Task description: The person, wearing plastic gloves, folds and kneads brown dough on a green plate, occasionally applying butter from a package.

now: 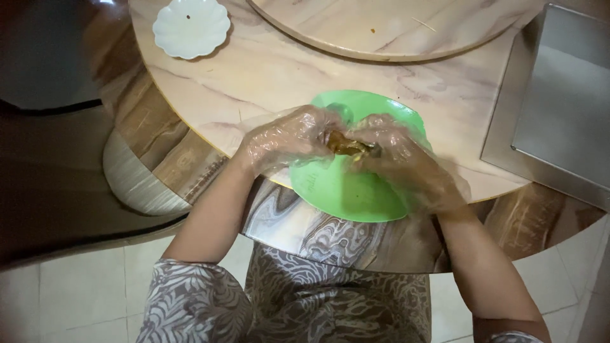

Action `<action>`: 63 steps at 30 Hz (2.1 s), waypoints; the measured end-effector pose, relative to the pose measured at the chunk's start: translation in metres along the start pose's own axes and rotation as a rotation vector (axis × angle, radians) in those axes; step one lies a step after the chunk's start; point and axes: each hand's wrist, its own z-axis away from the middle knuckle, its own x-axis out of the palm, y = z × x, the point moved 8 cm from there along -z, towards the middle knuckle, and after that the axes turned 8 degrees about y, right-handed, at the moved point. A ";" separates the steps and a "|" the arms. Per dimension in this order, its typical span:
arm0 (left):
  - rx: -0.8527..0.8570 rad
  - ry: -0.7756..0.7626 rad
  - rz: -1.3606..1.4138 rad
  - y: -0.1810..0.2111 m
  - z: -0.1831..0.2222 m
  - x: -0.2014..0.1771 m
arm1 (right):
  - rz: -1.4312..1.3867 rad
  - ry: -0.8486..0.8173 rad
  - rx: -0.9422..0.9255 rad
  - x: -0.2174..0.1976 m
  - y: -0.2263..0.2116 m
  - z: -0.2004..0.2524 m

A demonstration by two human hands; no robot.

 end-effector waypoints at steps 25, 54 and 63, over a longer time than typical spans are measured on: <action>0.013 0.094 -0.054 -0.003 0.002 -0.004 | 0.384 0.104 0.045 -0.031 0.000 0.025; 0.076 0.065 -0.303 -0.014 -0.016 0.029 | 0.513 -0.004 0.167 0.011 0.043 0.026; 0.149 0.094 -0.173 -0.014 -0.020 0.024 | 0.174 -0.096 0.128 -0.006 0.001 0.014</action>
